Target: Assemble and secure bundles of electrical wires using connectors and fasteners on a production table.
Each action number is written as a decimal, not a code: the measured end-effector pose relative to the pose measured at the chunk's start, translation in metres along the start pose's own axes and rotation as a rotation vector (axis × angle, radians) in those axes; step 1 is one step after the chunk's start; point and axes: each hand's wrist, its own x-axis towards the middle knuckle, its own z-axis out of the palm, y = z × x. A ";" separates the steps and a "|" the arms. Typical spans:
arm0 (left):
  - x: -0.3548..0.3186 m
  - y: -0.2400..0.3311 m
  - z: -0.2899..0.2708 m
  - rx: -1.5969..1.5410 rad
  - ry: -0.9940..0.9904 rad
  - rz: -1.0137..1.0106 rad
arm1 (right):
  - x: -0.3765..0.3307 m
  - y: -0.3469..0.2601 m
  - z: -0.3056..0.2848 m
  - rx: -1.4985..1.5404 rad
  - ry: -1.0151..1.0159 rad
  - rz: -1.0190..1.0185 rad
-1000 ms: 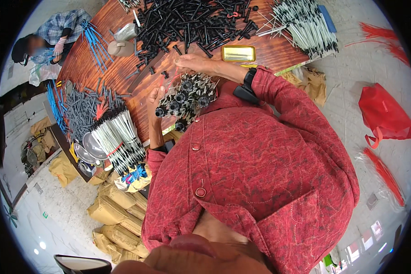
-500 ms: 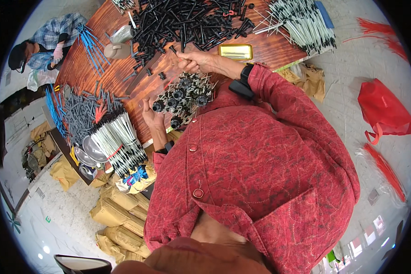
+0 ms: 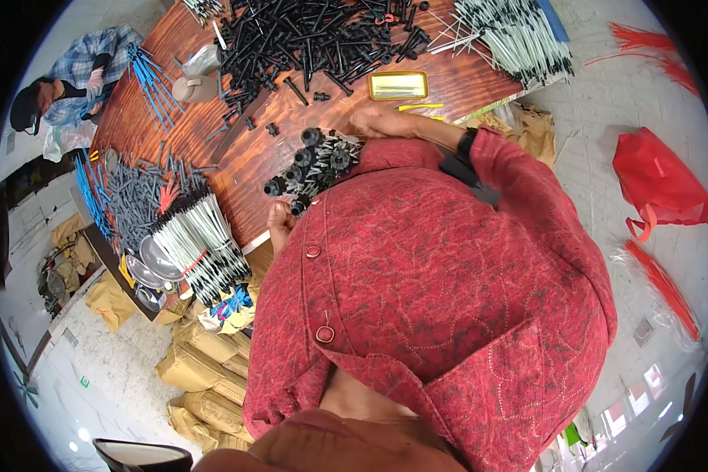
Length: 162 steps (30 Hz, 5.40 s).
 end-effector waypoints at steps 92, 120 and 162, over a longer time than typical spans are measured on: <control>0.108 -0.019 0.044 -0.594 0.235 0.027 | 0.164 0.040 0.106 -0.110 -0.053 0.042; 0.092 0.008 0.069 0.022 -0.049 -0.153 | 0.175 -0.003 0.099 -0.376 0.141 0.360; 0.078 0.019 0.078 0.414 0.083 0.422 | 0.140 -0.005 0.092 -0.855 -0.147 -0.057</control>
